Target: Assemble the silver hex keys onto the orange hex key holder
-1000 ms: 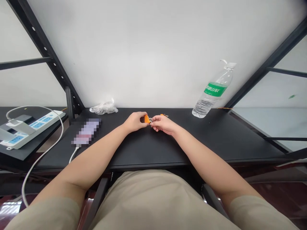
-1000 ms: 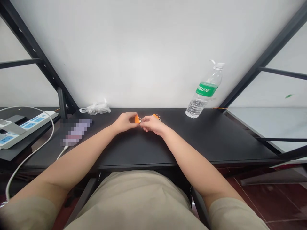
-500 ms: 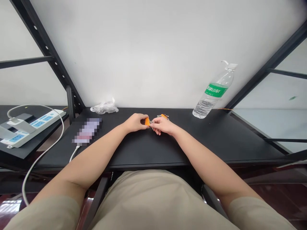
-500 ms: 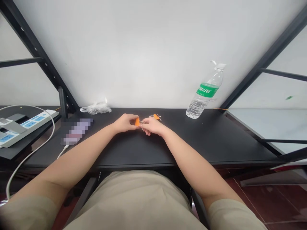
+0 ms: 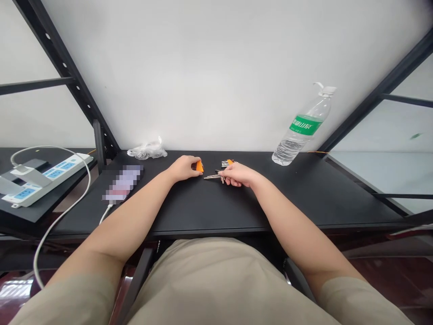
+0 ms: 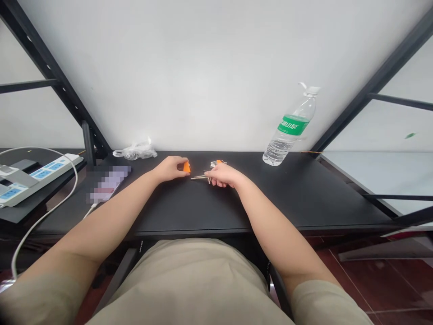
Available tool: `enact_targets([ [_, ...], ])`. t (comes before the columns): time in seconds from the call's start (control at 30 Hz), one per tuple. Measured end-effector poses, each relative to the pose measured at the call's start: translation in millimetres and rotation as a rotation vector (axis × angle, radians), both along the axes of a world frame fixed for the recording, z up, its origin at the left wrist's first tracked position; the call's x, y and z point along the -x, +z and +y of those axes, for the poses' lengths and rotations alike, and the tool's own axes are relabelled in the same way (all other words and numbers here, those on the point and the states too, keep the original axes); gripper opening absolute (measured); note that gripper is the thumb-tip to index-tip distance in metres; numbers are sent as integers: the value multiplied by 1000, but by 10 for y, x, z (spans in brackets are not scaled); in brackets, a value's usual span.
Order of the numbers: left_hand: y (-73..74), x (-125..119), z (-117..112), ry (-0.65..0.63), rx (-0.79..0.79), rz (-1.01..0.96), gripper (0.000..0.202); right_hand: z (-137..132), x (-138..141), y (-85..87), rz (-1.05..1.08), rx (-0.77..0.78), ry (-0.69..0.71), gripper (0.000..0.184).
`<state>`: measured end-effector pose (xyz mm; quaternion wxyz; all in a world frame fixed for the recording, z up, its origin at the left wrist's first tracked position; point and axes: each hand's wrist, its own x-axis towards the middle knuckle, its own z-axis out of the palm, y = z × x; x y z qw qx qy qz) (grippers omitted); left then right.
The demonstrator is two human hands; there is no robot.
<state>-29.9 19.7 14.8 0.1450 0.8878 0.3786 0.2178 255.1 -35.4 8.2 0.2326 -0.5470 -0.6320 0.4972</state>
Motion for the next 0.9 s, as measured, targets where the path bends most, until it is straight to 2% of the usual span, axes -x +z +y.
enact_targets([
  [0.1,-28,-45,-12,-19,2,-7,25,-2,-4,2,-114,-54,-7,40],
  [0.33,-27,-57,-40,-11,20,-24,24,44,-58,-38,-246,-152,-69,25],
  [0.57,-19,-73,-55,-24,21,-35,19,144,-98,-112,-488,-372,-157,13],
  [0.9,3,-73,-68,-31,27,-29,22,144,-61,-96,-726,-532,-14,7],
])
